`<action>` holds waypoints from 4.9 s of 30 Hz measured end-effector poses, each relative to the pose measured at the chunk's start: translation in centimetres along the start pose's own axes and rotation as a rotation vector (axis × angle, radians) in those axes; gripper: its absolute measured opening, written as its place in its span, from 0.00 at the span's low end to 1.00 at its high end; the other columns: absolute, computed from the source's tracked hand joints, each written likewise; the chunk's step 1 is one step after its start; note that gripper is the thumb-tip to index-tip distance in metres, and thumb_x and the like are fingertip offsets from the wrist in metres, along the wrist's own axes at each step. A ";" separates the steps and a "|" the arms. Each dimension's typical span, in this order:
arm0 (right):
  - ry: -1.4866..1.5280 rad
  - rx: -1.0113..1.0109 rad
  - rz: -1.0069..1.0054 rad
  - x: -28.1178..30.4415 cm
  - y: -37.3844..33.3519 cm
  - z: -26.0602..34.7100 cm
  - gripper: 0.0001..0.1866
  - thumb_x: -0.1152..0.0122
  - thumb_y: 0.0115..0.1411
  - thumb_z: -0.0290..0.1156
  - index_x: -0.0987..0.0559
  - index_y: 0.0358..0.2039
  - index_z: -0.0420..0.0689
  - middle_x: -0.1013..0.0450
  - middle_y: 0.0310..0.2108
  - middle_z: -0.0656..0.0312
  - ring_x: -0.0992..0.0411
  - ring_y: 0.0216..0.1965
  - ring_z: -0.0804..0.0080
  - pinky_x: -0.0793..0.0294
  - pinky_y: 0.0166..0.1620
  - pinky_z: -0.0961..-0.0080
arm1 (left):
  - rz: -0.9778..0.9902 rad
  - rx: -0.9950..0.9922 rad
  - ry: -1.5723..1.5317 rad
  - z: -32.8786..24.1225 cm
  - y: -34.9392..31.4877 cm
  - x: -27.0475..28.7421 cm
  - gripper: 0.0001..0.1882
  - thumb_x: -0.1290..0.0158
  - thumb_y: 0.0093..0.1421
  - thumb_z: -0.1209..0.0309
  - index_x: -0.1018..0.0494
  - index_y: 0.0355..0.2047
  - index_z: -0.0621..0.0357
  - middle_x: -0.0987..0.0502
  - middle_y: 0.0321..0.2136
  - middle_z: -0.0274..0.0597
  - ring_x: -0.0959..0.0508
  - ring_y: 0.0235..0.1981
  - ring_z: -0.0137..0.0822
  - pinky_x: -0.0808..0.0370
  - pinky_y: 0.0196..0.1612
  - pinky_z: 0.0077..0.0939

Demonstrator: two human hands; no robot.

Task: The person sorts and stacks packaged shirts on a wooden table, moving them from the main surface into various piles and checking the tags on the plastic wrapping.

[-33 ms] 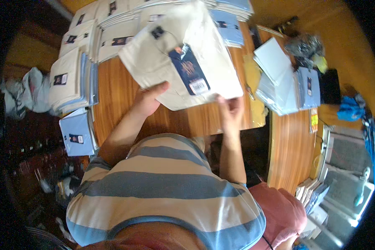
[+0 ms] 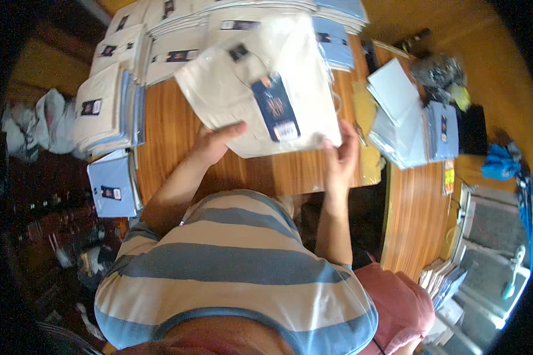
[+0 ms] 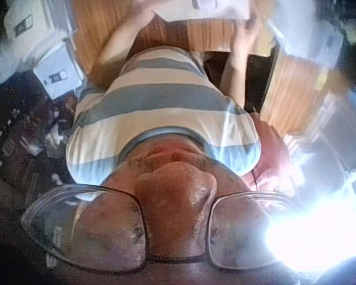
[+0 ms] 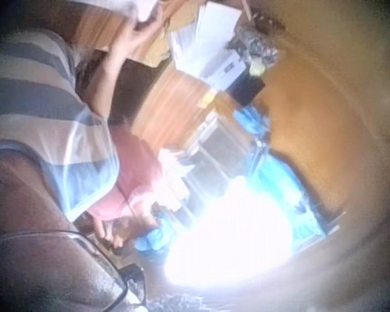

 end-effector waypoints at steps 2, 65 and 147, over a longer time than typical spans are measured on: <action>-0.257 0.096 0.017 1.1 0.0 0.4 0.41 0.27 0.56 0.33 0.39 0.67 0.41 0.36 0.64 0.53 0.32 0.60 0.62 0.29 0.59 0.64 | 0.066 -0.096 0.294 -1.0 -1.4 1.7 0.28 0.34 0.58 0.71 0.30 0.57 0.64 0.22 0.53 0.44 0.24 0.53 0.38 0.27 0.57 0.33; 0.400 -0.470 -0.181 -0.7 53.4 -18.5 0.15 0.36 0.64 0.36 0.26 0.41 0.37 0.23 0.30 0.55 0.21 0.26 0.64 0.18 0.29 0.77 | 0.004 -0.116 1.581 13.4 5.5 6.7 0.34 0.39 0.58 0.57 0.32 0.63 0.55 0.41 0.69 0.53 0.44 0.71 0.56 0.39 0.67 0.56; -1.345 0.730 0.908 -34.3 22.3 -19.2 0.36 0.33 0.55 0.49 0.27 0.59 0.40 0.32 0.62 0.46 0.45 0.70 0.44 0.56 0.72 0.44 | -0.960 -0.189 -0.022 6.9 16.1 24.0 0.11 0.42 0.67 0.69 0.27 0.30 0.63 0.19 0.26 0.45 0.16 0.29 0.37 0.17 0.32 0.26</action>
Point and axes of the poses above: each hand's wrist, its own y-axis towards the middle knuckle, its own x-axis out of the back of the hand, z = x × y, the point moved 1 cm from there along y, towards the middle knuckle
